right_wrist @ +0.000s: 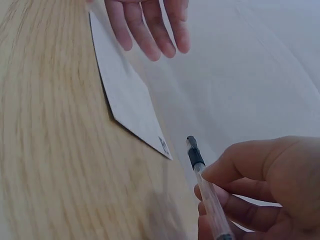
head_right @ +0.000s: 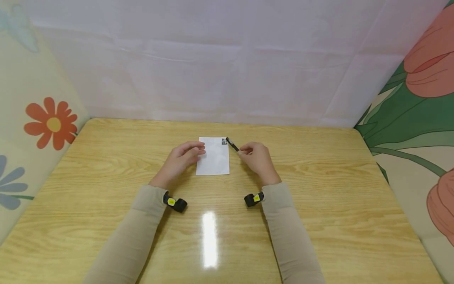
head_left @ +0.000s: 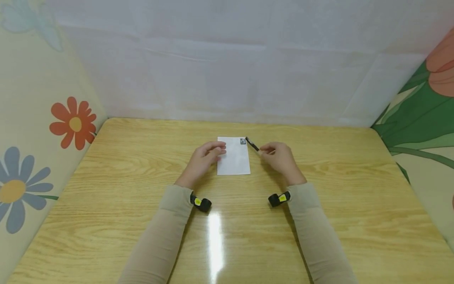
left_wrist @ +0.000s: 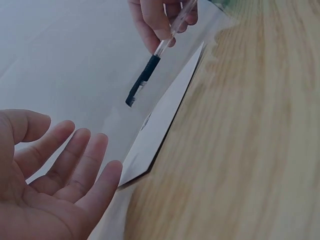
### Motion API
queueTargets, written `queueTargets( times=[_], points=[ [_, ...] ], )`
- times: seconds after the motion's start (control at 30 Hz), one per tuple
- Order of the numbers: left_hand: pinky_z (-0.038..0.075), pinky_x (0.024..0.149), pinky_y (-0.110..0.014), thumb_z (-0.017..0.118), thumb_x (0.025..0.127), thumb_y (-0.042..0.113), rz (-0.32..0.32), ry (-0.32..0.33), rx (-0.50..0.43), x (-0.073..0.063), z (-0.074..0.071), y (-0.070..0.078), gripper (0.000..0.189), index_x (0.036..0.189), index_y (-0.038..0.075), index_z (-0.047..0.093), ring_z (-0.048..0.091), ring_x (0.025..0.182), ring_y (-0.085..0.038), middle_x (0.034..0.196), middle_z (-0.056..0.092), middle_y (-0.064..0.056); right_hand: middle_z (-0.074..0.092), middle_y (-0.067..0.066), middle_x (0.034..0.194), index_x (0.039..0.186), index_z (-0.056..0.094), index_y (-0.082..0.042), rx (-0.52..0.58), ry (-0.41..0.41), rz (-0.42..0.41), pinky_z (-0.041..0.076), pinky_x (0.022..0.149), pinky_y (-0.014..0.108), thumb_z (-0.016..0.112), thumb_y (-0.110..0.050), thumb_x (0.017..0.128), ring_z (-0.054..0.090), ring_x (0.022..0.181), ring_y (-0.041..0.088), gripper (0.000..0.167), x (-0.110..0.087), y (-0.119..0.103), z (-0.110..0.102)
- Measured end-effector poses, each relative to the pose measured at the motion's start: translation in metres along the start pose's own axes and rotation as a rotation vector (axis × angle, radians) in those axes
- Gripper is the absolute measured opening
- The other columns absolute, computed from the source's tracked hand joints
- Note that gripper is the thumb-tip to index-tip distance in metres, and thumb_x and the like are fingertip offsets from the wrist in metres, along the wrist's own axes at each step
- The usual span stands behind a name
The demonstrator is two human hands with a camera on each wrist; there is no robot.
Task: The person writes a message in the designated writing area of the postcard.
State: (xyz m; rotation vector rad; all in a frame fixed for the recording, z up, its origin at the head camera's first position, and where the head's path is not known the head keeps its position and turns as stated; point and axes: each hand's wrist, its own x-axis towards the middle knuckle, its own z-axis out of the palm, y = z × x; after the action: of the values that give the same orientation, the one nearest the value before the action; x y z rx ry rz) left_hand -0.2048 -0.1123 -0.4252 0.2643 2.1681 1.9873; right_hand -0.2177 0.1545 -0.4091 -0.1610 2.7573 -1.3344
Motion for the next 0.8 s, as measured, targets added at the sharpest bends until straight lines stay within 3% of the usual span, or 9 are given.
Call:
queueTargets(
  times=[0.3, 0.8],
  points=[
    [0.044, 0.112, -0.042, 0.047, 0.109, 0.015, -0.014, 0.002, -0.079, 0.001, 0.001, 0.001, 0.041, 0.141, -0.010, 0.050, 0.053, 0.133, -0.036, 0.145, 0.052, -0.026, 0.069, 0.014, 0.105, 0.116, 0.074, -0.004, 0.051, -0.089, 0.013, 0.054, 0.058, 0.030, 0.067, -0.014, 0.097, 0.064, 0.078, 0.022, 0.022, -0.002, -0.007, -0.001],
    [0.047, 0.108, -0.039, 0.047, 0.108, 0.012, -0.056, 0.025, -0.137, -0.001, 0.003, 0.007, 0.038, 0.137, -0.011, 0.053, 0.056, 0.128, -0.035, 0.141, 0.054, -0.026, 0.069, 0.013, 0.106, 0.115, 0.075, -0.004, 0.034, -0.151, -0.085, 0.055, 0.058, 0.030, 0.066, -0.013, 0.098, 0.064, 0.084, 0.023, 0.021, -0.007, -0.023, -0.002]
  ],
)
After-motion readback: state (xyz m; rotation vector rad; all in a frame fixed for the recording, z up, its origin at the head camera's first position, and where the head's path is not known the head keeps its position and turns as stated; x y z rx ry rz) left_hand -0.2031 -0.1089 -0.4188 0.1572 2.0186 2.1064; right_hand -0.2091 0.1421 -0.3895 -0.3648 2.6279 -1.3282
